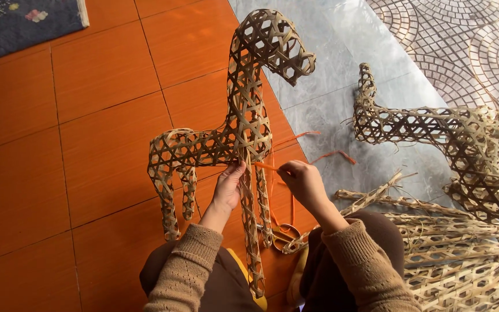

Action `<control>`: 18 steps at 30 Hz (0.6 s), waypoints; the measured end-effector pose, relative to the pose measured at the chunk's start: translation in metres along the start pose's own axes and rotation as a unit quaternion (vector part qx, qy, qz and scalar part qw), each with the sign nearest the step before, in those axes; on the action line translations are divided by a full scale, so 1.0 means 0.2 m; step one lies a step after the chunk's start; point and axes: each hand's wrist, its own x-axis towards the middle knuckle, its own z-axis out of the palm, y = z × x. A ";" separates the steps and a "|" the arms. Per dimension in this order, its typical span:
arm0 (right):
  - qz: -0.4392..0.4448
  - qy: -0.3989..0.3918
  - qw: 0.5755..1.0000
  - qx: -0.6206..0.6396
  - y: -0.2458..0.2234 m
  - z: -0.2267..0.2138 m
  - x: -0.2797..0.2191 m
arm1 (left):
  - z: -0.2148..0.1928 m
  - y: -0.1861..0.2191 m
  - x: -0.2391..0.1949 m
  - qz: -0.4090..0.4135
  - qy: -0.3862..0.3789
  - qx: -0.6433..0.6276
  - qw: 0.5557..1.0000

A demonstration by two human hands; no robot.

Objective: Assembling a woven bamboo animal sculpture by tying joints with string and cutting excess with scissors

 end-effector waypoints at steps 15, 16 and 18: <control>-0.227 0.183 0.934 -0.205 0.17 0.43 0.02 | 0.17 0.09 -0.18 -0.062 -0.031 -0.041 0.997; -0.224 0.193 0.932 -0.210 0.12 0.41 0.01 | 0.15 0.06 -0.15 -0.060 -0.042 -0.038 0.997; -0.246 0.207 0.925 -0.203 0.04 0.36 0.00 | 0.11 0.01 -0.10 -0.070 -0.042 -0.029 0.996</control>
